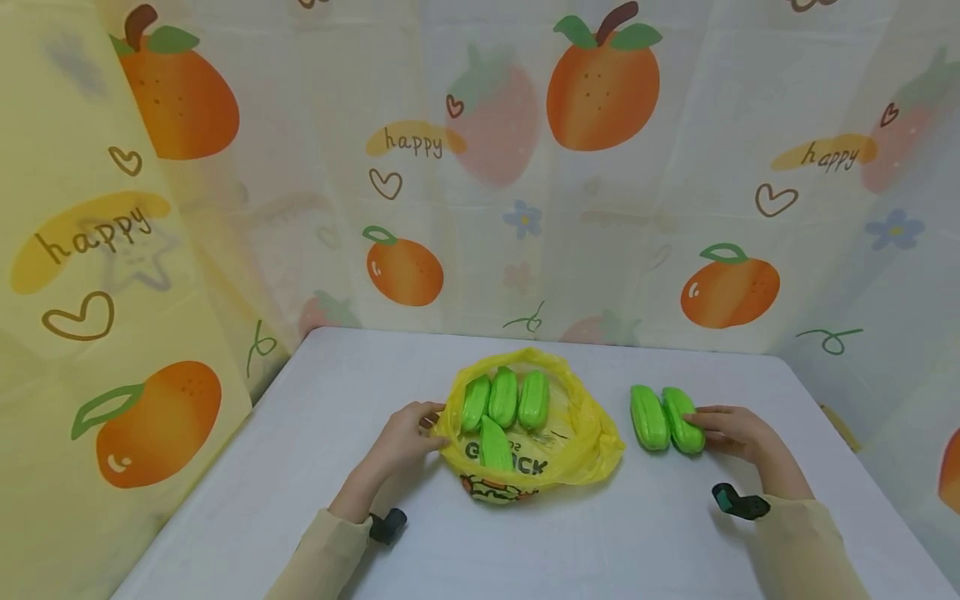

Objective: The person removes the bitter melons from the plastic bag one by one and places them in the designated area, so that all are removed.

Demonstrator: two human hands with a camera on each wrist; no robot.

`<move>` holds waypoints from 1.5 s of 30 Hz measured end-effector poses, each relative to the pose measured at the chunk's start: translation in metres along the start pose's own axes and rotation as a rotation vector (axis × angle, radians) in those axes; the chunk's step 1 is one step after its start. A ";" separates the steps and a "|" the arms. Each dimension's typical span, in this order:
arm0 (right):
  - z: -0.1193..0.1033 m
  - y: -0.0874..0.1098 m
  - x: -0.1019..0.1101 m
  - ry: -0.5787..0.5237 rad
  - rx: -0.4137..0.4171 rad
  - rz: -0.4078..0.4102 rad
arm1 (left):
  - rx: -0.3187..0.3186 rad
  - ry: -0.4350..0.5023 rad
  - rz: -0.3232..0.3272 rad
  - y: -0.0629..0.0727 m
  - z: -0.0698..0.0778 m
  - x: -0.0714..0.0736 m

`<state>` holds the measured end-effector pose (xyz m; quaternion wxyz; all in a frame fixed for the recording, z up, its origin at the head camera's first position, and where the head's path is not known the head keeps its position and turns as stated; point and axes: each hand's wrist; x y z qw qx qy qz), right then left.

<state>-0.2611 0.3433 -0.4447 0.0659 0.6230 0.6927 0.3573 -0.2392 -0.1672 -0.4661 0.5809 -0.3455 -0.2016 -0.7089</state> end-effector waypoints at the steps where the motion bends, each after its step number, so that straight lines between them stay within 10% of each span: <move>1: 0.000 0.001 0.001 -0.007 -0.002 0.000 | -0.003 -0.001 0.001 0.000 0.000 0.000; 25: 0.001 0.004 0.008 -0.049 -0.019 0.005 | -0.003 -0.011 0.002 0.000 -0.002 0.001; 45: -0.030 0.048 -0.012 0.123 0.198 0.125 | 0.001 -0.011 -0.007 0.000 0.001 0.000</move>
Point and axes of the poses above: each hand's wrist, its own y-axis away from the middle knuckle, its own x-axis out of the back of the hand, z = x × y, and after that the axes turned 6 degrees about -x, right-handed
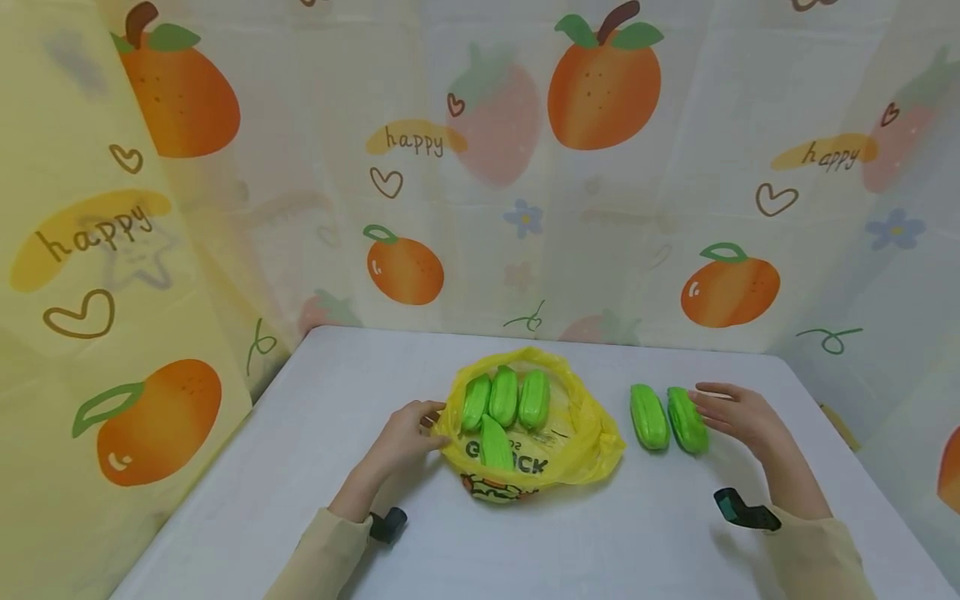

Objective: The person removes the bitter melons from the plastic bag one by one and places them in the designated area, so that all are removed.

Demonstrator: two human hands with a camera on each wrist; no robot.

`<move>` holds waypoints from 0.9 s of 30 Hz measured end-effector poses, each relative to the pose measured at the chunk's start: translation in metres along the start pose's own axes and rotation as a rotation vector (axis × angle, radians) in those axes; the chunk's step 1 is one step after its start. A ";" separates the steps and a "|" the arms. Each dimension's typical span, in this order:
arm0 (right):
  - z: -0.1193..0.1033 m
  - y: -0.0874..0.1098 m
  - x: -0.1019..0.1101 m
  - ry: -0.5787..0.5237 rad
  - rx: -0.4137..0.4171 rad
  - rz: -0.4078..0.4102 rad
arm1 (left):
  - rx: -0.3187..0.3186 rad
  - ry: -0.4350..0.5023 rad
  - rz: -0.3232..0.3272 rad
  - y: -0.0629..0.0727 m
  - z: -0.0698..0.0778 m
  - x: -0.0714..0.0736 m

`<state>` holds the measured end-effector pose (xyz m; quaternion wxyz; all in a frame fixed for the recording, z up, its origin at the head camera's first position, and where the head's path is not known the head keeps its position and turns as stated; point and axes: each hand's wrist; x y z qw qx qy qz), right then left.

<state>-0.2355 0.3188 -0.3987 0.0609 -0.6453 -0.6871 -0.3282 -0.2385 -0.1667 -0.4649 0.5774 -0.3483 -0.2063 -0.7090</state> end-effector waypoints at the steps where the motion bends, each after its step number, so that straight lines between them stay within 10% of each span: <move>1: -0.003 0.001 -0.003 0.007 0.014 0.003 | -0.003 -0.003 0.000 0.000 0.000 0.000; 27: -0.064 0.014 -0.076 -0.011 0.192 -0.032 | -0.035 -0.021 -0.001 0.004 0.004 -0.001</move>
Point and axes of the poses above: each hand's wrist, its own y-axis away from the middle knuckle, its own x-axis out of the back of the hand, z = x × y, and after that the axes turned 6 degrees about -x, right-handed
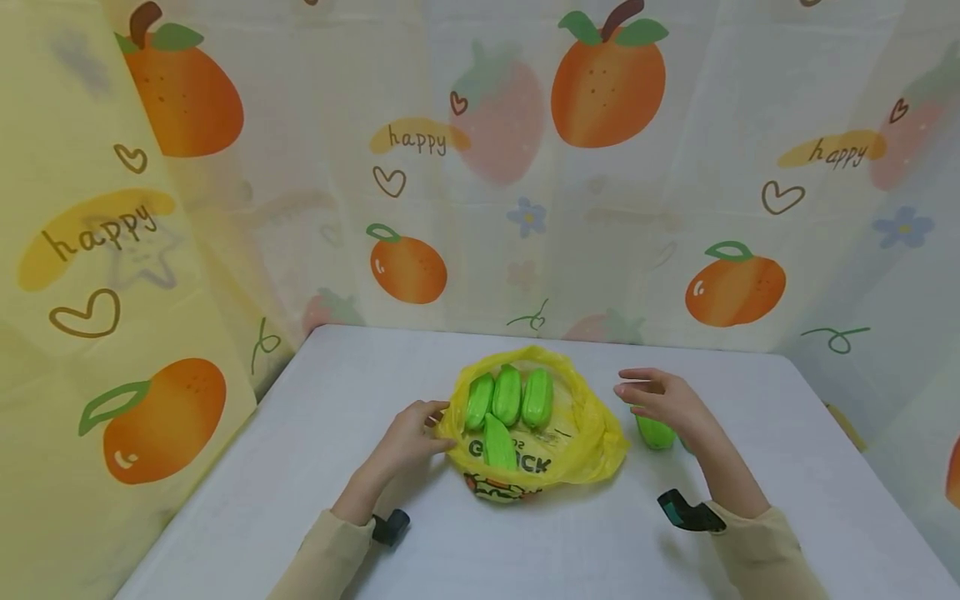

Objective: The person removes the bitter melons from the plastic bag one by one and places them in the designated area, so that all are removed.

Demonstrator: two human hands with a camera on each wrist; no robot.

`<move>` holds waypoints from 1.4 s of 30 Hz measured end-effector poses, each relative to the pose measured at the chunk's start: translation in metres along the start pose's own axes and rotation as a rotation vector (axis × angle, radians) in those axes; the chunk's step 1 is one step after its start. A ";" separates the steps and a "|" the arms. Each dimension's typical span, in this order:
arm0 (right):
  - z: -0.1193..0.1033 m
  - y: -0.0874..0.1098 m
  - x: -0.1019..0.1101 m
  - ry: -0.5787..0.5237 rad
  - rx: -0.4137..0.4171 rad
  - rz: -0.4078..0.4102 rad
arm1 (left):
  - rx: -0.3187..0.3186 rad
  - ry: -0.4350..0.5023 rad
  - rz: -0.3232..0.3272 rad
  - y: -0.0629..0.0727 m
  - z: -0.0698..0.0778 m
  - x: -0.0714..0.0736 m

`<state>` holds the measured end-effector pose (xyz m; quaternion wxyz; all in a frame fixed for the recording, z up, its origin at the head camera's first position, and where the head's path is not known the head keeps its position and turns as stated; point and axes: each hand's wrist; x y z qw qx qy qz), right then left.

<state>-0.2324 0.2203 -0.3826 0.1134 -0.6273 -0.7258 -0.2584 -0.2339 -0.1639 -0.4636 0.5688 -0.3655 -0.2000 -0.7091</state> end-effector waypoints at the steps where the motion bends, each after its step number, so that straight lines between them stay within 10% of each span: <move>1: -0.001 -0.001 -0.004 -0.003 0.004 -0.002 | -0.002 -0.001 -0.001 0.000 0.000 0.000; 42: -0.010 -0.007 -0.132 -0.009 0.053 -0.141 | -0.012 0.010 -0.028 0.003 -0.002 0.001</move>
Point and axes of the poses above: each hand's wrist, its own y-axis away from the middle knuckle, its own x-axis out of the back of the hand, z = x × y, and after that the axes turned 6 degrees about -x, right-handed
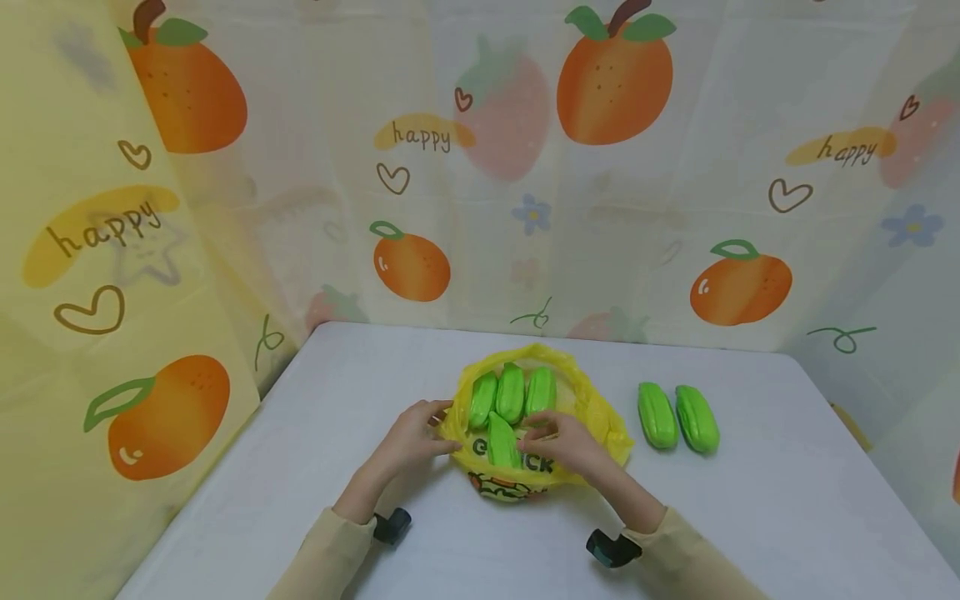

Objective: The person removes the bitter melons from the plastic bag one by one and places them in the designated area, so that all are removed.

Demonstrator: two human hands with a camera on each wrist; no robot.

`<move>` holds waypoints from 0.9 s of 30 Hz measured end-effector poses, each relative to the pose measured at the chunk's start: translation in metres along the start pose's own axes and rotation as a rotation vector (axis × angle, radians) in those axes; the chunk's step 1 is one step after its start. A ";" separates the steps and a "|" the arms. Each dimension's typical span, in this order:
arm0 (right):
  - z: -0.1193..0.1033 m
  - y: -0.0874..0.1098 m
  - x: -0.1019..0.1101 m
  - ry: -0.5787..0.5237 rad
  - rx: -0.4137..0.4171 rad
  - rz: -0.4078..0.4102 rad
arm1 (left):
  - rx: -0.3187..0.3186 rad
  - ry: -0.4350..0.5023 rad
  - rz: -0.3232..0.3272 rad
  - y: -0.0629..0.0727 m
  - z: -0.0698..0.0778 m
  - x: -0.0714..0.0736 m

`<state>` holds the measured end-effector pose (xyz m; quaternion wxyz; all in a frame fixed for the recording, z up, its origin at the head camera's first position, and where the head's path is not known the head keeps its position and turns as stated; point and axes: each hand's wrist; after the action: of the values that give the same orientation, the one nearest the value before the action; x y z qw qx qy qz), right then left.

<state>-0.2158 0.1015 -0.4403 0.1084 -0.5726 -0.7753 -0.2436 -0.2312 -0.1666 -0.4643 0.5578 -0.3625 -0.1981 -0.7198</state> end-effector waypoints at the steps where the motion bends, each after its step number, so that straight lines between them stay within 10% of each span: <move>1: 0.000 0.000 -0.002 0.002 0.002 -0.004 | 0.001 0.003 0.002 0.000 0.000 0.000; 27: 0.006 0.002 -0.025 0.099 -0.031 -0.017 | -0.012 -0.005 -0.004 0.002 0.000 0.000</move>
<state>-0.2056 0.0840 -0.4561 0.1359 -0.5550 -0.7699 -0.2843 -0.2296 -0.1671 -0.4647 0.5535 -0.3673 -0.1960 -0.7213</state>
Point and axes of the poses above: each hand's wrist, its own y-axis away from the middle knuckle, its own x-axis out of the back of the hand, z = x × y, and after that the axes turned 6 degrees about -x, right-handed
